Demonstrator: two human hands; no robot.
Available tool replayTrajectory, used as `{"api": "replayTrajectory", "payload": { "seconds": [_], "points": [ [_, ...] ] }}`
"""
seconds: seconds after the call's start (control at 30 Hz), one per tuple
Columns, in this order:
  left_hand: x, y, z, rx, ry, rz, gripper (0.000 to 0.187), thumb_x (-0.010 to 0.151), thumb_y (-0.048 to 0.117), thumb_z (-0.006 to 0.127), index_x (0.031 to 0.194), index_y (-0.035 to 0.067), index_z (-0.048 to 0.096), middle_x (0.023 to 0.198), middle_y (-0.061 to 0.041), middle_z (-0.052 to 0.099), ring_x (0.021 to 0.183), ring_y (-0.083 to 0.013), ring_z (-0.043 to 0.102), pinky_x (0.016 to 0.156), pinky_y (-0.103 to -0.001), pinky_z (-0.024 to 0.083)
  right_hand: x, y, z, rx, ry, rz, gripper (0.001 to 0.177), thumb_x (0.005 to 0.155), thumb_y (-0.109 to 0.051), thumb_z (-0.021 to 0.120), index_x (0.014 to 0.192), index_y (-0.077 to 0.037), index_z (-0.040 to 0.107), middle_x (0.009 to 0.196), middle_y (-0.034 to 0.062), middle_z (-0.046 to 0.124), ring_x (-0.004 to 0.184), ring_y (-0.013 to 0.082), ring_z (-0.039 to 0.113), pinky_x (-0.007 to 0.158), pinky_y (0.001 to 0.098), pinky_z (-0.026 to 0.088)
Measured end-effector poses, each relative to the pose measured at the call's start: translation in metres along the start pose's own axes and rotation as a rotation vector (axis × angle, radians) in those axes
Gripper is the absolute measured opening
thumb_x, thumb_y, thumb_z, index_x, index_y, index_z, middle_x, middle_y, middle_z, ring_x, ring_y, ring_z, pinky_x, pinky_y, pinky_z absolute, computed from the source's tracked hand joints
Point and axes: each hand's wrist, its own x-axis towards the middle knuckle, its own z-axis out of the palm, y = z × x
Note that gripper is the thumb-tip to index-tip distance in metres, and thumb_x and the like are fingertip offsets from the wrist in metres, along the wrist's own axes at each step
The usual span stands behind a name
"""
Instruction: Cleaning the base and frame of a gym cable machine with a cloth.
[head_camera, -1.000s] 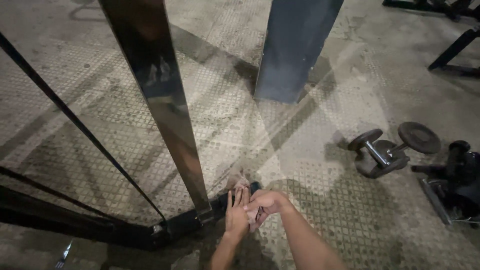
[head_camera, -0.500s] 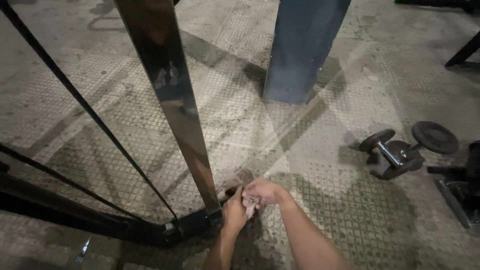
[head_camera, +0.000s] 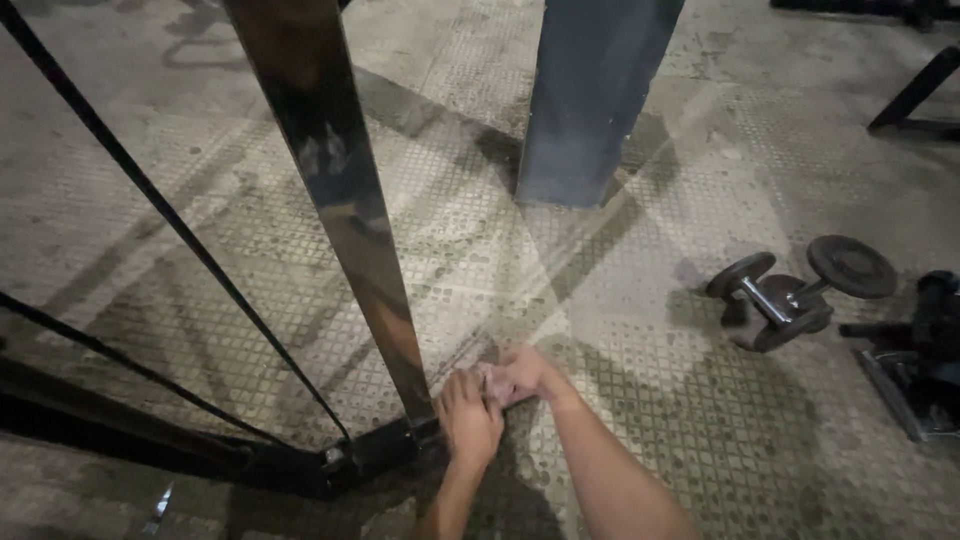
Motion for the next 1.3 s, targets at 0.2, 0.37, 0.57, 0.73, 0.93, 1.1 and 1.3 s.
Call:
{"api": "replayTrajectory", "payload": {
  "seconds": [0.2,0.37,0.57,0.73,0.93,1.1,1.3],
  "points": [
    [-0.005,-0.024,0.033,0.288,-0.389,0.198,0.077,0.083,0.013,0.063,0.151,-0.006,0.035,0.157,-0.028,0.031,0.149,-0.0481,0.025,0.122,-0.055,0.022,0.024,0.038,-0.011,-0.328,-0.048,-0.040,0.019,0.080,-0.011,0.074,0.095,0.000,0.072,0.077,0.0087,0.070,0.065,0.0193,0.068,0.055,0.0405,0.059],
    [-0.029,-0.031,0.060,0.178,-0.261,0.430,0.068,0.088,0.012,0.053,0.152,-0.004,0.037,0.161,-0.026,0.030,0.147,-0.0453,0.030,0.118,-0.057,0.024,0.036,0.057,-0.042,-0.838,0.057,-0.226,0.043,0.103,-0.037,0.065,0.092,0.002,0.080,0.076,0.0153,0.074,0.067,0.0191,0.065,0.060,0.0347,0.052],
    [-0.030,-0.025,0.037,0.318,-0.380,0.395,0.067,0.089,0.015,0.052,0.152,0.000,0.035,0.160,-0.027,0.029,0.144,-0.0476,0.030,0.118,-0.056,0.024,0.091,0.126,-0.083,-0.694,0.060,-0.491,0.025,0.076,-0.018,0.080,0.092,-0.001,0.072,0.091,0.0141,0.071,0.082,0.0197,0.064,0.072,0.0377,0.056],
    [-0.019,0.001,0.030,0.510,-0.486,0.334,0.071,0.088,0.016,0.055,0.153,-0.003,0.031,0.162,-0.030,0.024,0.148,-0.0511,0.023,0.119,-0.058,0.020,0.074,0.100,-0.063,-0.715,0.162,-0.477,0.028,0.072,-0.017,0.082,0.092,-0.002,0.069,0.085,0.0081,0.067,0.079,0.0218,0.066,0.070,0.0391,0.056],
    [-0.016,0.003,0.072,0.329,-0.470,0.323,0.071,0.089,0.020,0.058,0.152,0.000,0.033,0.161,-0.028,0.022,0.149,-0.0483,0.019,0.121,-0.057,0.014,0.011,0.064,-0.062,0.121,-0.087,0.050,0.021,0.076,-0.014,0.076,0.087,-0.001,0.064,0.074,0.0114,0.067,0.062,0.0245,0.066,0.055,0.0434,0.057],
    [0.000,0.024,0.064,0.279,-0.596,0.395,0.066,0.090,0.018,0.058,0.152,0.008,0.038,0.163,-0.023,0.024,0.150,-0.0464,0.018,0.122,-0.057,0.014,-0.004,0.079,-0.085,-0.354,0.123,-0.313,0.016,0.078,-0.005,0.078,0.088,0.004,0.070,0.077,0.0095,0.067,0.067,0.0136,0.061,0.055,0.0342,0.052],
    [-0.015,-0.018,0.054,0.213,-0.355,0.417,0.065,0.089,0.016,0.059,0.151,0.009,0.042,0.161,-0.022,0.032,0.148,-0.0435,0.027,0.122,-0.055,0.020,-0.009,0.044,-0.042,-0.347,0.050,-0.192,0.024,0.089,-0.020,0.077,0.084,0.004,0.075,0.072,0.0097,0.069,0.060,0.0128,0.064,0.050,0.0310,0.053]
  ]
}}
